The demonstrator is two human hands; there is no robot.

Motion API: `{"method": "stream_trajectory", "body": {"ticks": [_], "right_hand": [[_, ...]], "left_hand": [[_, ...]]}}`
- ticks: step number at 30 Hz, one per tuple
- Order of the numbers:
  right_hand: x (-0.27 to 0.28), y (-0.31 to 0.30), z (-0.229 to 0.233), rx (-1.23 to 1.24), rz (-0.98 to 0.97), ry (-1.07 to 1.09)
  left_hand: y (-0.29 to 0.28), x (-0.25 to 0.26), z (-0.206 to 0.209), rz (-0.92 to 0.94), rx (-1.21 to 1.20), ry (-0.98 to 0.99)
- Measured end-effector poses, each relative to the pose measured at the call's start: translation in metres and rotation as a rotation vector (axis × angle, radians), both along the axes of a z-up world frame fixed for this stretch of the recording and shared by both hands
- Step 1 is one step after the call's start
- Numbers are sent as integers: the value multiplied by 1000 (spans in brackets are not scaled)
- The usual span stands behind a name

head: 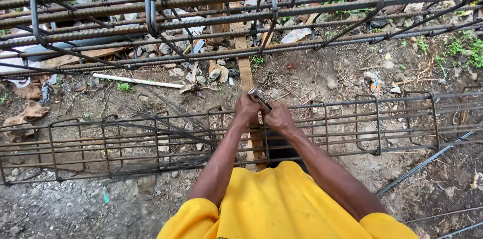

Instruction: The person uses pliers to twist wire ties around the intersections of a steel rebar grid. They repeatedly wrap the wire and twist it to secure the rebar structure in place.

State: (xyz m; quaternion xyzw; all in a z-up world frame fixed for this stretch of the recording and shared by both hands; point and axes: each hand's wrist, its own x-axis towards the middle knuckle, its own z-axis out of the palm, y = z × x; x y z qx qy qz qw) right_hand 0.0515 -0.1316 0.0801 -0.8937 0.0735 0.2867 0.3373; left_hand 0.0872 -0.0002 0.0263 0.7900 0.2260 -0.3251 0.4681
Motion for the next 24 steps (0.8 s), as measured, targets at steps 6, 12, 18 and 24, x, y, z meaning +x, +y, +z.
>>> {"method": "stream_trajectory", "body": {"ticks": [6, 12, 18, 24], "right_hand": [[2, 15, 18, -85, -37, 26], [9, -2, 15, 39, -25, 154], [27, 8, 40, -288, 329, 90], [41, 2, 40, -242, 486, 121]], "left_hand": [[7, 2, 60, -52, -101, -224], [17, -15, 22, -116, -223, -268], [28, -15, 123, -87, -120, -128], [31, -22, 131, -29, -158, -73]]}}
